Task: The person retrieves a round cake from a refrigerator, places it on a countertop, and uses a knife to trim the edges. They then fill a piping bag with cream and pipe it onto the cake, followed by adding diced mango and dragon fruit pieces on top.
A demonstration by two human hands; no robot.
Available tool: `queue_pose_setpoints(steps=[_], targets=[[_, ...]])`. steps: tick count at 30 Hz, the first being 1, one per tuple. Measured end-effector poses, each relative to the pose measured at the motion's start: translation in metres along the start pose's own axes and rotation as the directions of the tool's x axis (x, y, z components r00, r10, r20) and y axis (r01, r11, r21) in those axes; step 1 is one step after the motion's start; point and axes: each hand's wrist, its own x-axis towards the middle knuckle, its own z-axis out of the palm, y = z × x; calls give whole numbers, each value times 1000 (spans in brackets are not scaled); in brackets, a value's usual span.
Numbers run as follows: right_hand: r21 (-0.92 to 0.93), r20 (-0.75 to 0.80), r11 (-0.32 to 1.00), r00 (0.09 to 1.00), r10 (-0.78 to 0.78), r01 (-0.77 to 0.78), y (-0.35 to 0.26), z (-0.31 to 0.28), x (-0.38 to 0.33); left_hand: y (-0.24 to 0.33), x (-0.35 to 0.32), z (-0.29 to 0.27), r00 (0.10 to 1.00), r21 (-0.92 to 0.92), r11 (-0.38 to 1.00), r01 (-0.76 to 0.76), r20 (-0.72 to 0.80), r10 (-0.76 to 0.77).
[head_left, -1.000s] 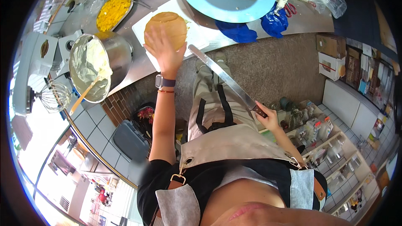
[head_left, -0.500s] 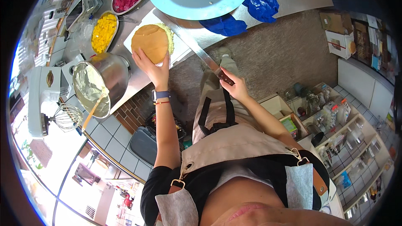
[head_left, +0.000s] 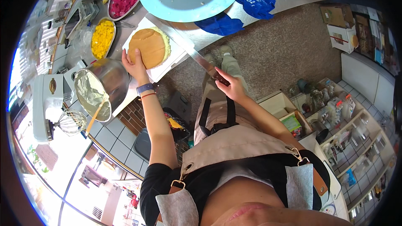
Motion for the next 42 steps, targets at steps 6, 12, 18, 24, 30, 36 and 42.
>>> queue_pose_setpoints(steps=[6,12,18,24,30,36,42], targets=[[-1,10,1000,1000,17,-17,7,1,-5,3,-6,9,999,-149,988,35,-1,-36],[-35,8,999,1000,-12,12,9,-8,-18,-1,-7,10,998,-235,970,62,-11,-67],[-30,-49,995,995,-92,90,9,24,22,-2,-6,10,998,-230,972,55,-6,-58],[-48,23,999,1000,-11,12,16,9,-2,3,-10,17,997,-234,971,52,-47,-65],[-103,49,995,999,1,4,8,-11,-21,-6,-10,11,998,-189,981,33,-42,-42],[-44,24,995,996,-83,84,0,20,23,1,-9,17,999,-200,979,27,-34,-34],[-117,92,993,996,1,10,16,-11,-20,-2,-11,18,996,-187,982,15,-80,-31]])
